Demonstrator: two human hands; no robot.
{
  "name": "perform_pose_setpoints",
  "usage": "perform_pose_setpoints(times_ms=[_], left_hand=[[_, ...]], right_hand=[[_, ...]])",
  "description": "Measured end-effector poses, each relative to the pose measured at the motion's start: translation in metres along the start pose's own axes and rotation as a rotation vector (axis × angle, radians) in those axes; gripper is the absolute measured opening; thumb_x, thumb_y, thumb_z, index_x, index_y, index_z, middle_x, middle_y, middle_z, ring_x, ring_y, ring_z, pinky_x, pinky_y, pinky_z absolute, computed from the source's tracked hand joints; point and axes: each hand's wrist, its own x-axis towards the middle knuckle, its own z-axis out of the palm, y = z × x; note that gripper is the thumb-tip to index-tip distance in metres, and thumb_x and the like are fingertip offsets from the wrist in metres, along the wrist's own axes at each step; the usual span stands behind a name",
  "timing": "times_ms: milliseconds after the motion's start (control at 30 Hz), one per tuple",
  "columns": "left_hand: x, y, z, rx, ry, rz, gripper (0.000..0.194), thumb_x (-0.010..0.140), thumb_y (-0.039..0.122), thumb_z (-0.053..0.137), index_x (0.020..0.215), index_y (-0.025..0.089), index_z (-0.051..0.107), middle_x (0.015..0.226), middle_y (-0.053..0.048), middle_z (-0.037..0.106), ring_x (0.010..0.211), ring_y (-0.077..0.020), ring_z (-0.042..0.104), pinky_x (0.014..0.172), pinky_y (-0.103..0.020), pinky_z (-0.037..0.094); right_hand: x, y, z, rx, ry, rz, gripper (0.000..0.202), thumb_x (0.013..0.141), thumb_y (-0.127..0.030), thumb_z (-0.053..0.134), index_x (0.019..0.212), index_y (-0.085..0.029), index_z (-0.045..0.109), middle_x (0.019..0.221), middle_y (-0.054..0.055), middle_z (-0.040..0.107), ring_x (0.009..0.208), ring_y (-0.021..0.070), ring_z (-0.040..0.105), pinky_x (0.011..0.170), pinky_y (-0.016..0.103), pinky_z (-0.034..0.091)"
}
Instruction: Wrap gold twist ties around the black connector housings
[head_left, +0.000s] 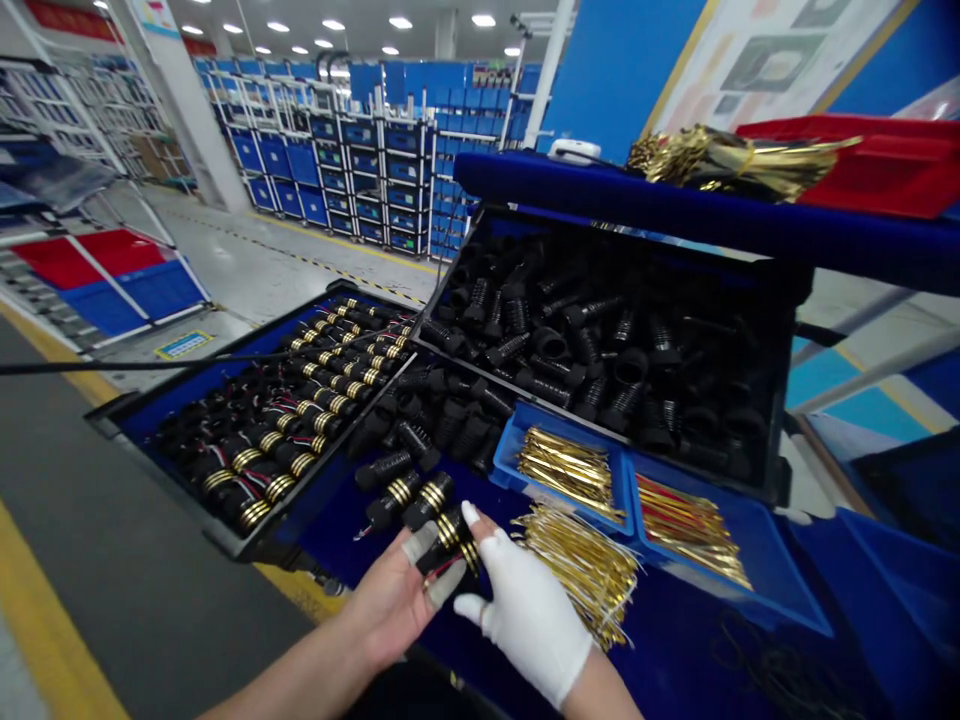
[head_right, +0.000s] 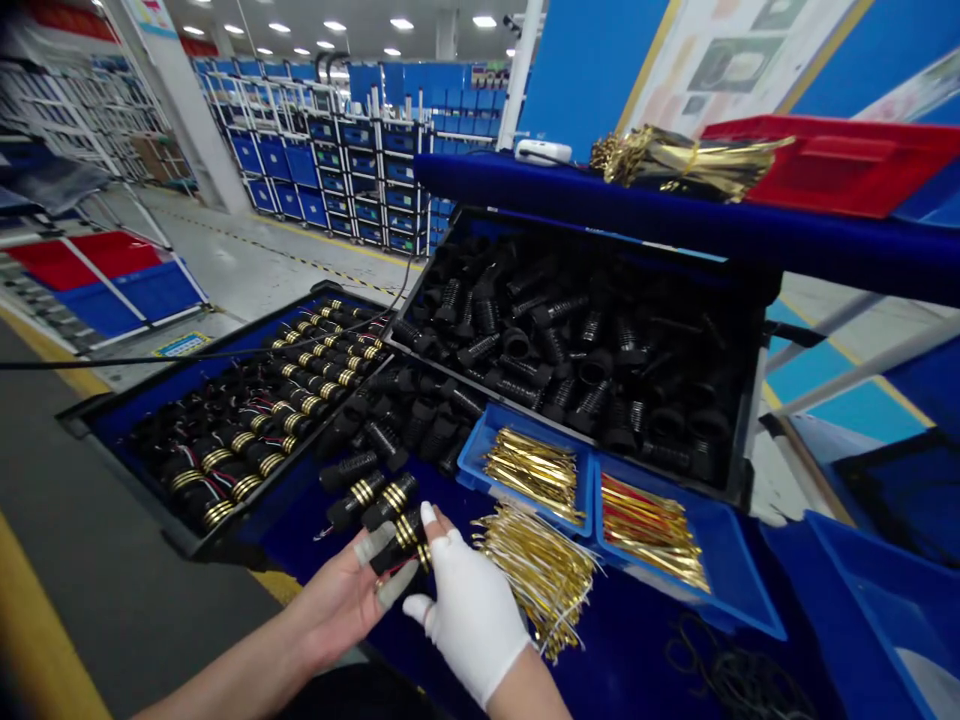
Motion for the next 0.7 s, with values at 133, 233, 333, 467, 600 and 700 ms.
perform_pose_setpoints(times_ms=[133, 233, 333, 467, 600, 700], left_hand=[[-0.018, 0.018, -0.013, 0.179, -0.118, -0.067, 0.046, 0.087, 0.029, 0.075, 0.129, 0.023, 0.059, 0.112, -0.012, 0.075, 0.085, -0.0238, 0.076, 0.070, -0.031, 0.062], [-0.035, 0.064, -0.031, 0.322, -0.166, 0.033, 0.043, 0.082, 0.034, 0.079, 0.121, 0.024, 0.065, 0.104, -0.012, 0.076, 0.074, -0.0244, 0.075, 0.060, -0.033, 0.062], [-0.038, 0.146, -0.054, 0.529, -0.128, 0.345, 0.047, 0.080, 0.036, 0.081, 0.123, 0.027, 0.064, 0.103, -0.009, 0.076, 0.062, -0.0195, 0.072, 0.051, -0.030, 0.059], [-0.032, 0.282, -0.085, 0.837, 0.125, 0.647, 0.056, 0.071, 0.044, 0.087, 0.119, 0.025, 0.066, 0.104, -0.008, 0.076, 0.069, -0.0184, 0.071, 0.050, -0.024, 0.058], [-0.020, 0.382, -0.105, 0.934, 0.299, 0.677, 0.058, 0.059, 0.043, 0.093, 0.107, 0.021, 0.070, 0.102, -0.008, 0.076, 0.074, -0.0182, 0.072, 0.057, -0.024, 0.061], [-0.005, 0.418, -0.111, 1.043, 0.384, 0.647, 0.059, 0.052, 0.045, 0.095, 0.100, 0.021, 0.073, 0.098, -0.008, 0.077, 0.077, -0.0215, 0.073, 0.057, -0.026, 0.061]], right_hand=[[-0.016, 0.000, -0.022, 0.095, 0.205, -0.044, 0.059, 0.093, -0.034, 0.060, 0.150, -0.028, 0.045, 0.146, 0.008, 0.058, 0.132, 0.0253, 0.058, 0.111, 0.045, 0.049], [-0.014, -0.003, -0.018, 0.056, 0.294, -0.056, 0.049, 0.096, -0.035, 0.054, 0.145, -0.030, 0.051, 0.135, 0.007, 0.066, 0.120, 0.0257, 0.067, 0.101, 0.043, 0.056], [0.002, -0.011, 0.005, 0.001, 0.197, -0.117, 0.044, 0.095, -0.027, 0.052, 0.139, -0.028, 0.057, 0.118, 0.007, 0.073, 0.100, 0.0242, 0.074, 0.090, 0.039, 0.060], [0.024, -0.021, 0.042, -0.179, 0.102, -0.143, 0.040, 0.090, -0.022, 0.057, 0.128, -0.030, 0.065, 0.103, 0.007, 0.076, 0.084, 0.0249, 0.076, 0.079, 0.036, 0.060], [0.038, -0.015, 0.072, -0.347, 0.102, -0.125, 0.038, 0.085, -0.018, 0.060, 0.120, -0.028, 0.068, 0.092, 0.006, 0.076, 0.071, 0.0222, 0.075, 0.066, 0.027, 0.055], [0.042, -0.006, 0.085, -0.439, 0.112, -0.140, 0.044, 0.079, -0.018, 0.065, 0.121, -0.029, 0.068, 0.093, 0.005, 0.076, 0.065, 0.0214, 0.073, 0.060, 0.026, 0.052]])
